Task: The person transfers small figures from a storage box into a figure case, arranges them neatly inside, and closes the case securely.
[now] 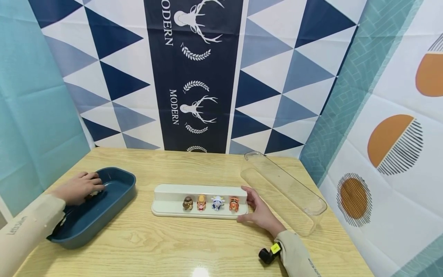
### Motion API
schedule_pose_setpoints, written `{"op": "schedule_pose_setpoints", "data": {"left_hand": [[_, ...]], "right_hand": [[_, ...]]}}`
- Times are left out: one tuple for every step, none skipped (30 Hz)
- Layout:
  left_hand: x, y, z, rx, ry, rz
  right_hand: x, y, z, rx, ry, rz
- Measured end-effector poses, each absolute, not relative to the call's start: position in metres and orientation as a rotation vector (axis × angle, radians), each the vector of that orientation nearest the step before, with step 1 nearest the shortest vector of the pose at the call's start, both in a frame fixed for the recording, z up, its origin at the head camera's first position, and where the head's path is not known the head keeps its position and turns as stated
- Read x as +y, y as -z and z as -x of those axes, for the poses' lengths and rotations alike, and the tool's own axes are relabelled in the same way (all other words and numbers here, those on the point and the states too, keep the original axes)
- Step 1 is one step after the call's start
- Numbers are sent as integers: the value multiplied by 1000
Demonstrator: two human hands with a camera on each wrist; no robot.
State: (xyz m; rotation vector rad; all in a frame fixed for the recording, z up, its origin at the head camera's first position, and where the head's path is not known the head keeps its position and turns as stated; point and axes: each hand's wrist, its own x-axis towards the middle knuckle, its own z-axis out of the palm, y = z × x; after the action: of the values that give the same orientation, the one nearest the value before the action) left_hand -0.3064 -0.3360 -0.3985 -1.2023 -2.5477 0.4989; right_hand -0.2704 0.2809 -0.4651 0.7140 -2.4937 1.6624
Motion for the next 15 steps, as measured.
{"op": "schedule_pose_setpoints", "data": {"left_hand": [[-336, 399, 307, -2534, -505, 1208], [-336, 400, 308, -2519, -514, 1210], [-335, 400, 308, -2507, -522, 1212], [-335, 401, 309, -2500, -531, 1213], [-335, 401, 309, -2493, -544, 1213], [-335, 402, 310, -2487, -557, 1212], [-335, 402, 311, -2481, -567, 1211], [-335, 402, 311, -2475, -571, 1210], [-335, 402, 311, -2470, -570, 1208], [-335, 402, 311, -2465, -569, 1205], [-335, 402, 311, -2458, -567, 1203], [-335, 402, 311, -2453, -563, 1201], [-335, 402, 311, -2449, -556, 1198], [-335, 402, 311, -2446, -548, 1194], [-335, 402, 311, -2443, -544, 1190]], "right_hand": [[281, 465, 270, -2492, -1661, -717], [281, 465, 271, -2490, -1661, -720], [281, 465, 271, -2487, -1662, -721], [281, 465, 270, -2486, -1664, -721], [281, 464, 270, -2486, -1665, -720], [281, 464, 270, -2487, -1666, -719], [281, 464, 270, -2490, -1668, -714], [281, 464, 269, -2493, -1669, -707], [281, 464, 269, -2495, -1670, -704], [281, 464, 269, -2497, -1670, -700], [281, 463, 269, -2498, -1671, -697], [281, 463, 268, -2500, -1673, -695], [280, 463, 268, -2501, -1675, -691], [280, 463, 268, -2502, -1676, -690], [280, 463, 268, -2504, -1676, -690]]}}
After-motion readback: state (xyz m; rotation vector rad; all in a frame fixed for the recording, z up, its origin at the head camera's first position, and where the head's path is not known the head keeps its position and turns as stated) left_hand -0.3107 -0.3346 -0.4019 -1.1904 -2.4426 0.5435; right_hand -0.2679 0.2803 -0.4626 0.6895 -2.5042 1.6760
